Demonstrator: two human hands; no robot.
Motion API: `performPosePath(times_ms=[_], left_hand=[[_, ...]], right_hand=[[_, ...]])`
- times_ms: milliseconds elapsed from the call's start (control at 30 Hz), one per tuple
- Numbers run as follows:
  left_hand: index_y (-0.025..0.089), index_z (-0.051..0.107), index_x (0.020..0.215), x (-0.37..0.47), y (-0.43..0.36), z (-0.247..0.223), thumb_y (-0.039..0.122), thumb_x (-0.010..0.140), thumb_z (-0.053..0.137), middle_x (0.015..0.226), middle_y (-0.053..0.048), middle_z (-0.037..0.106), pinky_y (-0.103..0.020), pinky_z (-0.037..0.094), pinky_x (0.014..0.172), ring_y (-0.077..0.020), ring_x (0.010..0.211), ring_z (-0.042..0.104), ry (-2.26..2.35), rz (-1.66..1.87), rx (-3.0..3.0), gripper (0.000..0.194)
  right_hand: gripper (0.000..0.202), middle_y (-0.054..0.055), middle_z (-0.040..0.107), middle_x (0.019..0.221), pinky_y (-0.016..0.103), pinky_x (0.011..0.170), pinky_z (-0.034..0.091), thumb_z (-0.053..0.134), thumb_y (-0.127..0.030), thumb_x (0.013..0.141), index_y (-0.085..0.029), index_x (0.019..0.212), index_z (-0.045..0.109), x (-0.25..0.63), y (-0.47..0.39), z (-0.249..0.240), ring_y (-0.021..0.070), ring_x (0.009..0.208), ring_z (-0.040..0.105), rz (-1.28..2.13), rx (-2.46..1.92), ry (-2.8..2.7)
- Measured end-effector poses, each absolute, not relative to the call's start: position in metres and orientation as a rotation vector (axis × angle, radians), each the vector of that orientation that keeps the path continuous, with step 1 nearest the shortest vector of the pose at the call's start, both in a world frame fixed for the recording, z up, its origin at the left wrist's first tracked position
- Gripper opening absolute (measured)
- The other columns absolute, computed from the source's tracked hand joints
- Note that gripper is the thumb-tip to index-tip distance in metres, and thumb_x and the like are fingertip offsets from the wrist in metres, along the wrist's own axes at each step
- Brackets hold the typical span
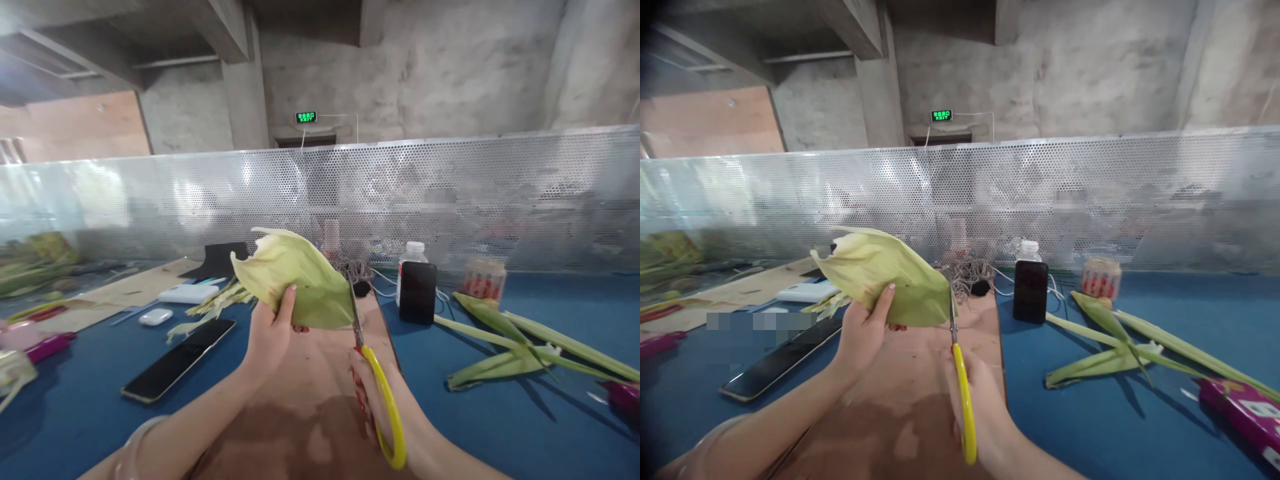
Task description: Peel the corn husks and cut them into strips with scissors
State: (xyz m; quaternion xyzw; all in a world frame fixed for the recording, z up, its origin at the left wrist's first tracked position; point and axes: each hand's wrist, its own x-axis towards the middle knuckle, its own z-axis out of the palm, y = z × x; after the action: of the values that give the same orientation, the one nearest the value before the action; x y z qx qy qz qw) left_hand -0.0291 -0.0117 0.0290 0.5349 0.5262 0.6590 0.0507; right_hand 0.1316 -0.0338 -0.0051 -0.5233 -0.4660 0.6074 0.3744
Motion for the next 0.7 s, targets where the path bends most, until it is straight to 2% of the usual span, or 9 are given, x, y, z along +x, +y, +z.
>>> performPosePath(times_ms=[67,300,467,533,633,700], left_hand=[[0.016,0.059,0.084,-0.029,-0.011,0.029,0.044,0.079,0.043,0.081,-0.007,0.067,-0.031,0.049,0.064,-0.0241,0.078,0.062,1.589,2.001,1.618,0.033],[0.017,0.059,0.084,-0.027,-0.014,0.030,0.043,0.079,0.044,0.086,-0.007,0.067,-0.030,0.048,0.068,-0.0243,0.085,0.060,1.645,1.974,1.674,0.030],[0.017,0.059,0.083,-0.028,-0.012,0.030,0.043,0.079,0.044,0.086,-0.007,0.067,-0.030,0.048,0.068,-0.0249,0.087,0.060,1.663,1.978,1.703,0.030],[0.017,0.059,0.081,-0.029,-0.012,0.030,0.043,0.079,0.044,0.083,-0.006,0.067,-0.029,0.048,0.066,-0.0247,0.085,0.060,1.674,1.972,1.708,0.030],[0.017,0.058,0.077,-0.029,-0.012,0.029,0.043,0.079,0.045,0.078,-0.006,0.066,-0.028,0.047,0.065,-0.0238,0.081,0.061,1.672,1.948,1.714,0.029],[0.017,0.057,0.078,-0.030,-0.011,0.027,0.044,0.079,0.044,0.072,-0.005,0.064,-0.028,0.047,0.059,-0.0222,0.071,0.061,1.646,1.905,1.696,0.030]], right_hand=[[0.028,-0.009,0.033,0.036,0.015,0.024,0.026,0.044,-0.045,0.077,-0.020,0.065,0.041,0.131,-0.034,-0.004,0.0054,0.024,0.032,1.591,-1.328,-1.197],[0.023,-0.010,0.032,0.037,0.014,0.023,0.026,0.044,-0.037,0.078,-0.020,0.063,0.039,0.131,-0.035,-0.006,0.0037,0.024,0.027,1.488,-1.154,-1.218],[0.027,-0.011,0.030,0.035,0.016,0.022,0.027,0.043,-0.047,0.076,-0.020,0.069,0.044,0.134,-0.023,-0.018,0.0072,0.022,0.033,1.569,-1.259,-1.225],[0.030,-0.011,0.030,0.034,0.016,0.022,0.026,0.043,-0.049,0.075,-0.020,0.068,0.044,0.134,-0.023,-0.017,0.0073,0.023,0.033,1.555,-1.251,-1.259],[0.026,-0.011,0.031,0.035,0.015,0.023,0.026,0.047,-0.044,0.074,-0.020,0.067,0.042,0.135,-0.028,-0.011,0.0047,0.024,0.029,1.490,-1.192,-1.309],[0.025,-0.012,0.032,0.037,0.014,0.024,0.027,0.049,-0.042,0.074,-0.020,0.067,0.040,0.134,-0.031,-0.007,0.0032,0.025,0.027,1.467,-1.146,-1.308]])
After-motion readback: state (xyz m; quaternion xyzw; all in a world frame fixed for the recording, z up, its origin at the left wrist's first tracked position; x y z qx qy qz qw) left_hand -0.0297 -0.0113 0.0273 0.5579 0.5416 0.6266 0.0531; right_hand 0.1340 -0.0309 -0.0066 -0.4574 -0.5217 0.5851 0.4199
